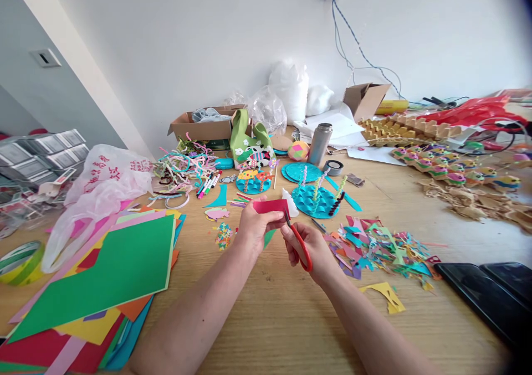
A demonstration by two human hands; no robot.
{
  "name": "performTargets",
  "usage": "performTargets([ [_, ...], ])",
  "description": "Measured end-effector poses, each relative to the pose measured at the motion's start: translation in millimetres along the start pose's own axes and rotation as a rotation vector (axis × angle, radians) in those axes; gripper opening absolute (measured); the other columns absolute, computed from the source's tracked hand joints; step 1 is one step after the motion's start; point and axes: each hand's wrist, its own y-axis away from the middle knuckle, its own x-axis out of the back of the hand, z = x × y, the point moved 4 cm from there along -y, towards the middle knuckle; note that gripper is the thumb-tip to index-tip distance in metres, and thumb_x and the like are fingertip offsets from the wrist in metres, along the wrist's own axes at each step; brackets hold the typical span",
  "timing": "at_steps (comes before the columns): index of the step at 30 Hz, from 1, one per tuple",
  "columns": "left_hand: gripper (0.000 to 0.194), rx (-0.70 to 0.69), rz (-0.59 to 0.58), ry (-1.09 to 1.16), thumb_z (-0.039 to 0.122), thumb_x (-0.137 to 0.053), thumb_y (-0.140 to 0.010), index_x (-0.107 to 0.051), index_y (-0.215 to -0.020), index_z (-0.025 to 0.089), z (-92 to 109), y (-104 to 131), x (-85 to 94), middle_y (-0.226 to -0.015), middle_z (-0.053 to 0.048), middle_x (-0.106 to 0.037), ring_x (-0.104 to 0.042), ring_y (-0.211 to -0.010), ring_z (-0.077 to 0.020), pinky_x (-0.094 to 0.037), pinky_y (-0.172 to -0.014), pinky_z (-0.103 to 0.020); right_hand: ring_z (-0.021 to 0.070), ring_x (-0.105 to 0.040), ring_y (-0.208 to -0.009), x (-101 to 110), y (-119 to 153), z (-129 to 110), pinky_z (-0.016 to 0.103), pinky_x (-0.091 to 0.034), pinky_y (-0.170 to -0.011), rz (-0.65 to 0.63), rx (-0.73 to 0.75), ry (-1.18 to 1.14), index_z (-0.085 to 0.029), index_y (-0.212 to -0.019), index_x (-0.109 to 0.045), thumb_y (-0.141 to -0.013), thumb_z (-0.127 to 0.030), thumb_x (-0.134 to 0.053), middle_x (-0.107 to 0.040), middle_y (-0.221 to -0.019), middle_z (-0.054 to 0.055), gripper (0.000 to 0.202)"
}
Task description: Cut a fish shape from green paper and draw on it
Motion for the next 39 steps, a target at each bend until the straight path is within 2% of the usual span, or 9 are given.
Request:
performTargets([
  [8,0.050,0.005,-0.088,0.016,0.005,-0.076,-0.052,-0.056,-0.097,0.013,-0.9,-1.1,-2.1,-0.079,-0.004,-0.069,-0.066,-0.062,-0.0162,-0.054,-0.058,-0.027,0.0081,-0.045,-0.033,1.1,-1.5,2.1,0.019,-0.033,-0.034,0.007,0.019,-0.021,-0.020,-0.061,-0.042,-0.072,-0.058,-0.067,-0.051,-0.041,-0.005,0.046],
  [13,0.040,-0.019,-0.079,0.001,0.006,-0.074,-0.054,-0.057,-0.090,0.013,-0.8,-0.1,-2.1,-0.075,-0.004,-0.068,-0.065,-0.061,-0.0147,-0.053,-0.058,-0.025,0.0077,-0.046,-0.032,0.9,-2.3,4.9,0.018,-0.033,-0.034,-0.006,0.026,-0.006,-0.020,-0.061,-0.043,-0.074,-0.059,-0.064,-0.050,-0.042,-0.005,0.047],
  [39,0.043,-0.029,-0.071,-0.002,0.007,-0.074,-0.048,-0.055,-0.086,0.013,-0.9,-1.1,-2.3,-0.070,-0.003,-0.068,-0.063,-0.060,-0.0129,-0.050,-0.057,-0.022,0.0080,-0.046,-0.033,-0.3,-1.6,6.1,0.018,-0.035,-0.034,-0.015,0.006,-0.032,-0.020,-0.062,-0.042,-0.072,-0.055,-0.068,-0.051,-0.042,-0.005,0.045],
])
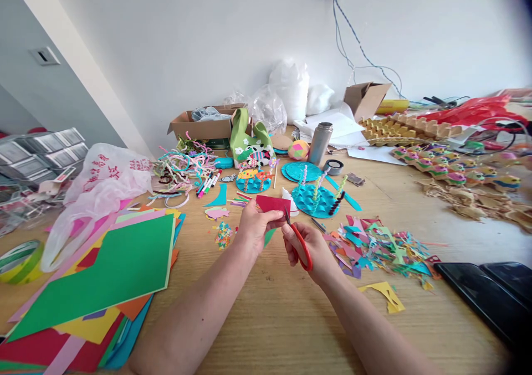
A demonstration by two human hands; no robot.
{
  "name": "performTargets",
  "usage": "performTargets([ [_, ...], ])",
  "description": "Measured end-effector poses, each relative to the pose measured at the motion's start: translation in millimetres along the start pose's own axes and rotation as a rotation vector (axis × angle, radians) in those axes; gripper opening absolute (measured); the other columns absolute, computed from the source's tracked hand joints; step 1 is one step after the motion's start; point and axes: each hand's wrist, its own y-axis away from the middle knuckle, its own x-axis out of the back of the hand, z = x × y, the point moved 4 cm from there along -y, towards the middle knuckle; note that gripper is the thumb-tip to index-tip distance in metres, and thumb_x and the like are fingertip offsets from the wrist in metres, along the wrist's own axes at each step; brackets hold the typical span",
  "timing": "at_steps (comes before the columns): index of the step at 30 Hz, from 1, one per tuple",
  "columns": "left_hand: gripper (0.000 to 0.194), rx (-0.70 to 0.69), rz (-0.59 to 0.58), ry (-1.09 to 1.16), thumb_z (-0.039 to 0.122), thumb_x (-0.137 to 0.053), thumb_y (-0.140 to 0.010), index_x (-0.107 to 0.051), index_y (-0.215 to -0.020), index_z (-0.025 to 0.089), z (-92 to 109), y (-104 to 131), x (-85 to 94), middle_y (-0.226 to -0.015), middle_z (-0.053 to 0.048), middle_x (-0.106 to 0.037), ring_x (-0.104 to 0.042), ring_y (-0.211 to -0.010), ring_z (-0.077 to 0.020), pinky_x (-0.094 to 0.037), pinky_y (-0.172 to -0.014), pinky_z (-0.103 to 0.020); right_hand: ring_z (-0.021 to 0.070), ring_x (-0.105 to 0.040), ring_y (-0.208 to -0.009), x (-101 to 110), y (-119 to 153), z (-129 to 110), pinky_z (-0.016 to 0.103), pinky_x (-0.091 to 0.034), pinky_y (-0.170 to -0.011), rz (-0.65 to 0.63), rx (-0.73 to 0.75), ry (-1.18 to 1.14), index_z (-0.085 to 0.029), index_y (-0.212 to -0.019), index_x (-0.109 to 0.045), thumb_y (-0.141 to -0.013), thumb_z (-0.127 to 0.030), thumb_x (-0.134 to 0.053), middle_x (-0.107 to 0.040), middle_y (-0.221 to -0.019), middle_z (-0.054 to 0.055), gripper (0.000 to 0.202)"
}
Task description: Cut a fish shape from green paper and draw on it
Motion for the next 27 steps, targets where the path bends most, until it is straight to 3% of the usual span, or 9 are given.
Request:
performTargets([
  [27,0.045,0.005,-0.004,-0.063,0.009,-0.076,-0.047,-0.053,-0.086,0.015,1.2,-1.9,2.0,-0.070,-0.004,-0.069,-0.064,-0.058,-0.0149,-0.051,-0.059,-0.026,0.0083,-0.045,-0.031,-1.4,1.5,-6.4,0.019,-0.034,-0.031,0.023,-0.021,0.001,-0.021,-0.062,-0.041,-0.065,-0.061,-0.071,-0.049,-0.041,-0.007,0.050],
])
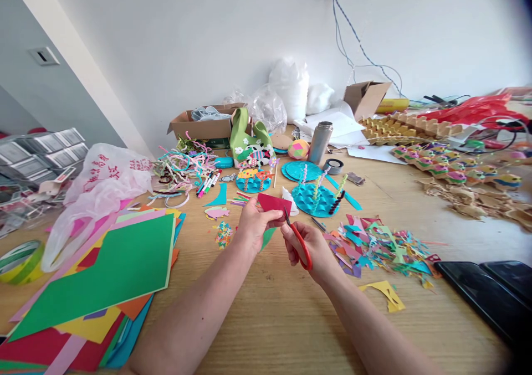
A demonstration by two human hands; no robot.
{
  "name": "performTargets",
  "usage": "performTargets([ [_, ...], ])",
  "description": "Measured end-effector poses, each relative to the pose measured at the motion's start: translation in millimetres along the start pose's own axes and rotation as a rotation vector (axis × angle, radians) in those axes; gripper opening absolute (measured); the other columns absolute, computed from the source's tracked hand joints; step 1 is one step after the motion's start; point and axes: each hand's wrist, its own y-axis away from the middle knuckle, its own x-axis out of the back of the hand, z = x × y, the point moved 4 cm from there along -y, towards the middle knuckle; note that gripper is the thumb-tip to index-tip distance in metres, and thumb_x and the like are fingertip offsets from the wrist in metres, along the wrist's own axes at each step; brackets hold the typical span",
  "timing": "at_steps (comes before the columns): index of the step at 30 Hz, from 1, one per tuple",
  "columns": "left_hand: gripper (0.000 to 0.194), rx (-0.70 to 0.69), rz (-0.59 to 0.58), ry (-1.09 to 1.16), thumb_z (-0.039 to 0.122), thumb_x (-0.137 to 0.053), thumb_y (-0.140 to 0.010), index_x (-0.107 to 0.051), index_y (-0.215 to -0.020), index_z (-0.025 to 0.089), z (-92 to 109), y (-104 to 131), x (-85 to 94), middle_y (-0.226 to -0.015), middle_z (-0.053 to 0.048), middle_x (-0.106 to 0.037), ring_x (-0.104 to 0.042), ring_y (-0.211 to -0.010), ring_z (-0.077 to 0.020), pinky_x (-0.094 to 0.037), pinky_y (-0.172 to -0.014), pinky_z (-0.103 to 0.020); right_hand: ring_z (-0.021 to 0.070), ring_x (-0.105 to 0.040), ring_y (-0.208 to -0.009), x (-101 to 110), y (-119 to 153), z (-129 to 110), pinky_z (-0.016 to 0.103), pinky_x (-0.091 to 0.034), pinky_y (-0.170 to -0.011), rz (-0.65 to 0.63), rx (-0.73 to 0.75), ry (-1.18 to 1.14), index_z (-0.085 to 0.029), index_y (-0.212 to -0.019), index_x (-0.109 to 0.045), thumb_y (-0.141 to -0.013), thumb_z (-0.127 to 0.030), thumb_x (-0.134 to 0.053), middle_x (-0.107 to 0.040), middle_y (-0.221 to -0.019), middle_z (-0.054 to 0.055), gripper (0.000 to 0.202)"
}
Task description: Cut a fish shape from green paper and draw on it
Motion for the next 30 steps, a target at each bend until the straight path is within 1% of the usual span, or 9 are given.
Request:
performTargets([
  [6,0.044,0.005,-0.006,-0.009,0.009,-0.076,-0.049,-0.053,-0.087,0.015,1.5,0.7,-0.5,-0.070,-0.004,-0.069,-0.064,-0.058,-0.0148,-0.051,-0.058,-0.025,0.0082,-0.045,-0.032,0.6,-1.2,2.4,0.019,-0.035,-0.031,-0.019,0.001,-0.012,-0.021,-0.062,-0.041,-0.065,-0.059,-0.071,-0.049,-0.042,-0.007,0.049],
  [12,0.046,-0.015,-0.008,-0.025,0.010,-0.076,-0.050,-0.053,-0.090,0.015,0.6,-0.5,0.5,-0.070,-0.004,-0.069,-0.064,-0.057,-0.0152,-0.051,-0.056,-0.025,0.0086,-0.045,-0.032,0.6,-1.1,3.0,0.020,-0.035,-0.031,-0.011,-0.011,-0.004,-0.021,-0.061,-0.042,-0.064,-0.062,-0.070,-0.049,-0.042,-0.007,0.050],
  [17,0.047,-0.025,-0.001,-0.045,0.010,-0.077,-0.050,-0.052,-0.089,0.015,-1.0,-0.9,0.6,-0.073,-0.005,-0.069,-0.064,-0.060,-0.0157,-0.052,-0.058,-0.027,0.0087,-0.047,-0.034,0.6,-0.7,2.0,0.020,-0.036,-0.033,-0.015,-0.002,0.003,-0.021,-0.062,-0.043,-0.066,-0.062,-0.069,-0.050,-0.044,-0.006,0.049],
  [20,0.047,-0.027,-0.005,-0.046,0.011,-0.077,-0.049,-0.052,-0.089,0.016,-1.4,-0.9,0.5,-0.074,-0.005,-0.069,-0.064,-0.060,-0.0157,-0.052,-0.058,-0.026,0.0090,-0.047,-0.034,0.3,-0.2,0.7,0.020,-0.037,-0.033,-0.009,-0.007,0.005,-0.021,-0.062,-0.043,-0.065,-0.063,-0.069,-0.050,-0.044,-0.006,0.049],
  [30,0.047,-0.016,0.004,-0.036,0.010,-0.076,-0.050,-0.053,-0.091,0.015,-1.0,-1.0,0.4,-0.072,-0.004,-0.068,-0.064,-0.058,-0.0154,-0.053,-0.057,-0.027,0.0084,-0.045,-0.032,0.3,-0.3,0.3,0.020,-0.035,-0.031,-0.010,0.001,0.012,-0.021,-0.061,-0.041,-0.065,-0.062,-0.070,-0.049,-0.041,-0.006,0.050],
])
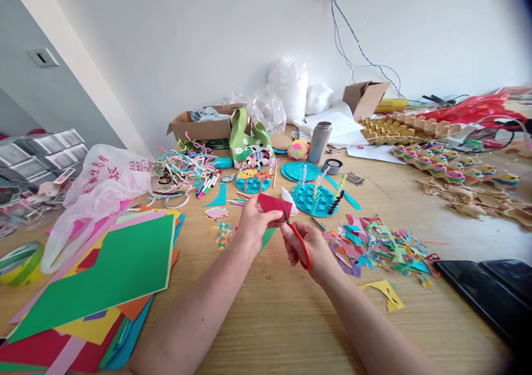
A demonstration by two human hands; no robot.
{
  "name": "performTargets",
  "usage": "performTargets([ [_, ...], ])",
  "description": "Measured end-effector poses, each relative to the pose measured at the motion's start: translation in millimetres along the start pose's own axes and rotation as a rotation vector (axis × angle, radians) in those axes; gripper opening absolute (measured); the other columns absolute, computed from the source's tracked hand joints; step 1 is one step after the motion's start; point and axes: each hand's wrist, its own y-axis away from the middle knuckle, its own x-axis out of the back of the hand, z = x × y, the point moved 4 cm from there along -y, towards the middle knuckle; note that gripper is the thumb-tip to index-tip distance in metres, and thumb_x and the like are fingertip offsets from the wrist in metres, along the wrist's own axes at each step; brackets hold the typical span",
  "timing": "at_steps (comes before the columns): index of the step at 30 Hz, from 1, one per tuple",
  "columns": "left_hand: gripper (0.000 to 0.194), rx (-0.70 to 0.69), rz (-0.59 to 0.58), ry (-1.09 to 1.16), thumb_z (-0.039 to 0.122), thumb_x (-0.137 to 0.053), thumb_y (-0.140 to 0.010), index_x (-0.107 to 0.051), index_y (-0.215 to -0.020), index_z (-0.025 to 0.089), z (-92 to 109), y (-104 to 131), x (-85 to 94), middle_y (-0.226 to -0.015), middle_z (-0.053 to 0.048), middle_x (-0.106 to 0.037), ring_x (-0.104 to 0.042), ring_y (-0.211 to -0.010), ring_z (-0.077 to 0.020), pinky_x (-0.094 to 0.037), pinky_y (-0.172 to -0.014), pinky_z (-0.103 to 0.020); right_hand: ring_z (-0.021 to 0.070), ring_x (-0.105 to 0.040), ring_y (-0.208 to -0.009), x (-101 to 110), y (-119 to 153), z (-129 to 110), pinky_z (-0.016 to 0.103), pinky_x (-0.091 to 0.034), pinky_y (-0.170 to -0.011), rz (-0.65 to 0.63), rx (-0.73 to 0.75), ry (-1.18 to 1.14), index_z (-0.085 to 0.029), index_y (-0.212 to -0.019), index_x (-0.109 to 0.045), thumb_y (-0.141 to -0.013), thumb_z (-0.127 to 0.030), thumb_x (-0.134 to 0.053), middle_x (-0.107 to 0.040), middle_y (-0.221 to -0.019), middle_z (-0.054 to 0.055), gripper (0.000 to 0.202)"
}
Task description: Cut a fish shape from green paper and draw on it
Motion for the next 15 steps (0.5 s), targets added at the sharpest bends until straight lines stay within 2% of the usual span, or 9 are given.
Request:
performTargets([
  [10,0.042,0.005,-0.022,0.025,0.013,-0.076,-0.053,-0.053,-0.088,0.015,2.8,0.7,0.5,-0.072,-0.004,-0.068,-0.063,-0.056,-0.0146,-0.051,-0.056,-0.027,0.0083,-0.044,-0.032,-1.3,0.4,0.3,0.020,-0.036,-0.032,-0.026,0.004,-0.021,-0.021,-0.061,-0.042,-0.065,-0.062,-0.069,-0.048,-0.042,-0.007,0.049],
  [15,0.053,0.032,0.026,0.047,0.007,-0.072,-0.052,-0.052,-0.101,0.015,3.2,1.2,0.5,-0.073,-0.003,-0.067,-0.063,-0.057,-0.0146,-0.052,-0.057,-0.027,0.0075,-0.044,-0.032,-1.0,1.0,0.1,0.019,-0.035,-0.032,-0.033,0.015,-0.020,-0.020,-0.061,-0.042,-0.069,-0.060,-0.067,-0.049,-0.042,-0.006,0.047],
])
